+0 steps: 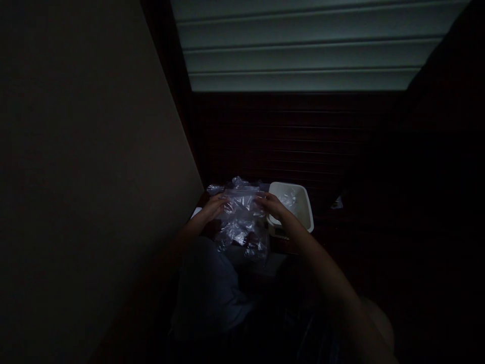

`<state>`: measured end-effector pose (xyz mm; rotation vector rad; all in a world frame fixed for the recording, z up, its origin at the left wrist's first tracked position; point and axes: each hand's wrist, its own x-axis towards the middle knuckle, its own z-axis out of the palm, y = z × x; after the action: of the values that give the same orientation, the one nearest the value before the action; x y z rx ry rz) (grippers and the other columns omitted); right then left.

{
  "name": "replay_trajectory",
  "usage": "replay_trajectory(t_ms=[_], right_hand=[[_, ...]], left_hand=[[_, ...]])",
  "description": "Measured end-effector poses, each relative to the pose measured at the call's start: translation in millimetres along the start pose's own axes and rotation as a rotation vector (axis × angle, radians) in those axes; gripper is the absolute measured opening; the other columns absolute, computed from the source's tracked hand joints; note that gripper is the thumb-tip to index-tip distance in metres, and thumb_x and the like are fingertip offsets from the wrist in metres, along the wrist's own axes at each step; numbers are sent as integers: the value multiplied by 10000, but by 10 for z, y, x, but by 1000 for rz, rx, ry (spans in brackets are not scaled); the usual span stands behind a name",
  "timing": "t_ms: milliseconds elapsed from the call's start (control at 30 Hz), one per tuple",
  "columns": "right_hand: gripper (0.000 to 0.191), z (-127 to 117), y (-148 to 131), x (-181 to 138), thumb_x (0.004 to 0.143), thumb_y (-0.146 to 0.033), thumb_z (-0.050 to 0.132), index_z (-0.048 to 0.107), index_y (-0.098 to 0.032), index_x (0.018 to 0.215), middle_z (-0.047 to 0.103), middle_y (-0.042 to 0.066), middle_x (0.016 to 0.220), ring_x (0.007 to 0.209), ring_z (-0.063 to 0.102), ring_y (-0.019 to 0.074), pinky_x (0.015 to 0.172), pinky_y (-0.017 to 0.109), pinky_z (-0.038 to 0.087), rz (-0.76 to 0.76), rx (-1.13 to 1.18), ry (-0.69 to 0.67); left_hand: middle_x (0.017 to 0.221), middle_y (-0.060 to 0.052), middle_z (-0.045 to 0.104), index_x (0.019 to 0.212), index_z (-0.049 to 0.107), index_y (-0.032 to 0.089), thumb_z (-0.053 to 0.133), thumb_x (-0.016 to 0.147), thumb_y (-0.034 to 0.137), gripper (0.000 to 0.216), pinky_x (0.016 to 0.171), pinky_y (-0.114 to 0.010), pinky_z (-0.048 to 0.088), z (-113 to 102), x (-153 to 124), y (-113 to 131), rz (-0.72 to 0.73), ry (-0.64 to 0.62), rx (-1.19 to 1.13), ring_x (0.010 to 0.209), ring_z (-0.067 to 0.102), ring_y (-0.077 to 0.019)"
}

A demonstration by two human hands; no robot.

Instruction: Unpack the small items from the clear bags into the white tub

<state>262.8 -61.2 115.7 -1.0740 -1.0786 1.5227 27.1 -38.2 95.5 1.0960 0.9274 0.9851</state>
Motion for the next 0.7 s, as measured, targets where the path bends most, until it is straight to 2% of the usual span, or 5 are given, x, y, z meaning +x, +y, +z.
replay_trajectory(t_ms=[133,233,333,567,700], right_hand=[[302,5,-7,-29,505,-192,685,592,-142,788,602,1,656,572,525,96,563,226,409,-29,-80,12],[296,1,-21,-50,513,-193,671,602,-140,795,614,12,694,617,533,107,602,236,408,-62,-128,20],[292,-31,4,-33,533,-210,654,610,-134,812,617,22,720,619,524,104,598,235,398,-92,-154,4],[165,-95,103,59,495,-209,655,594,-128,625,568,-7,583,542,475,81,555,225,374,-92,-150,1],[175,-83,68,37,493,-164,618,604,-142,667,580,-8,591,543,498,91,540,225,378,-38,-112,-24]], left_hand=[[771,-42,608,878,548,144,619,645,253,267,660,-309,480,-3,-28,19,-9,-31,-17,688,595,-158],[859,-45,613,955,541,168,671,584,177,393,732,-313,467,0,-83,46,-18,-68,52,769,598,-164],[880,-40,602,971,520,168,707,543,158,467,753,-329,464,-22,-104,48,-41,-67,85,754,604,-156],[841,-47,619,821,583,117,717,532,192,327,803,-319,444,-104,-15,-3,-25,-8,113,760,594,-138],[784,-39,625,758,606,117,714,523,219,278,796,-319,445,-126,10,11,-1,51,125,743,591,-137]])
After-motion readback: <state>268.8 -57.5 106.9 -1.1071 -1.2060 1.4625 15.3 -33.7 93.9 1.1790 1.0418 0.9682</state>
